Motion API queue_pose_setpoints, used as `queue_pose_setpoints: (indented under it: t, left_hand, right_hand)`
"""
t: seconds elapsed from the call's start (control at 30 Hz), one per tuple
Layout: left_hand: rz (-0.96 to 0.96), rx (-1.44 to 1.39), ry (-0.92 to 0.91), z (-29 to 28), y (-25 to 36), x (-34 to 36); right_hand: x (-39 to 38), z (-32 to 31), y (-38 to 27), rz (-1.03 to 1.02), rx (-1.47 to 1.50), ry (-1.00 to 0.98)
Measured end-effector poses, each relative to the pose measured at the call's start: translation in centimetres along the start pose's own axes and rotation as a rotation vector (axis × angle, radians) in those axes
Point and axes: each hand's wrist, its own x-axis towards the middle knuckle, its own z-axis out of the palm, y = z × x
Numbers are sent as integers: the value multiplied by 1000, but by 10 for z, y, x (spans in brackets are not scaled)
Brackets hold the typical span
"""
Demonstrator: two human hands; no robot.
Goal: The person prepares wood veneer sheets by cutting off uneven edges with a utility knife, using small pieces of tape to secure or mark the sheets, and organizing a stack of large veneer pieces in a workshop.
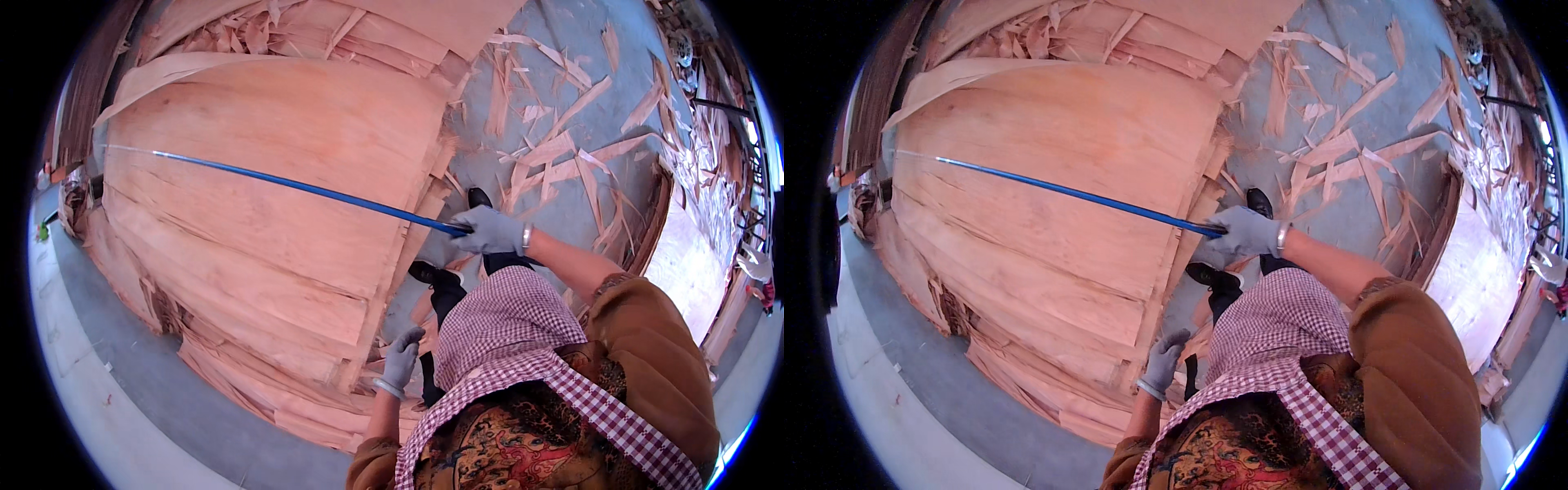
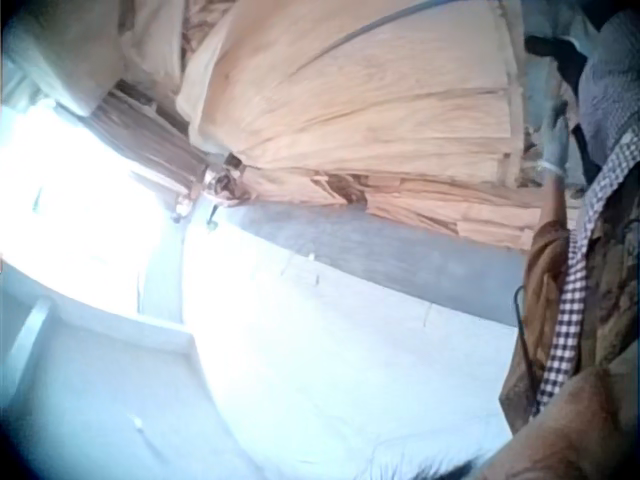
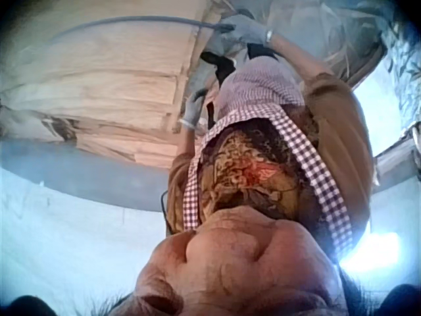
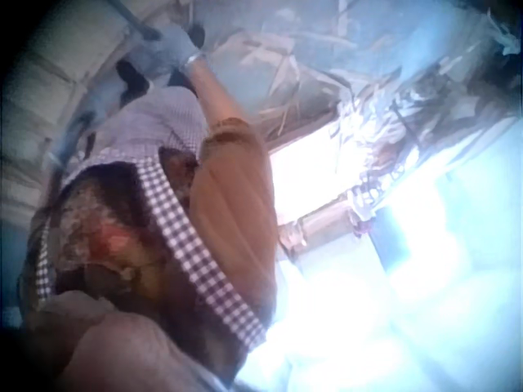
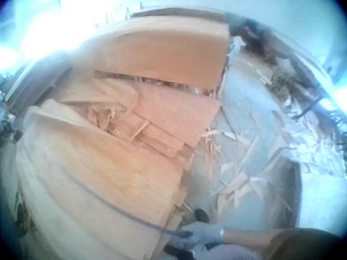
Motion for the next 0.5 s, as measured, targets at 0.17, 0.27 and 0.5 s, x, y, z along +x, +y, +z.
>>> queue_pose_setpoints:
  t: [0.17, 0.27, 0.5]
  left_hand:
    - [-51, -15, -4, 28, 26, 13]
    - [-10, 20, 5, 36, 13, 12]
    - [55, 62, -13, 55, 6, 39]
  right_hand:
    - [43, -13, 22, 30, -118, 119]
    - [39, -36, 20, -56, -254, 187]
    - [21, -29, 22, -181, -108, 188]
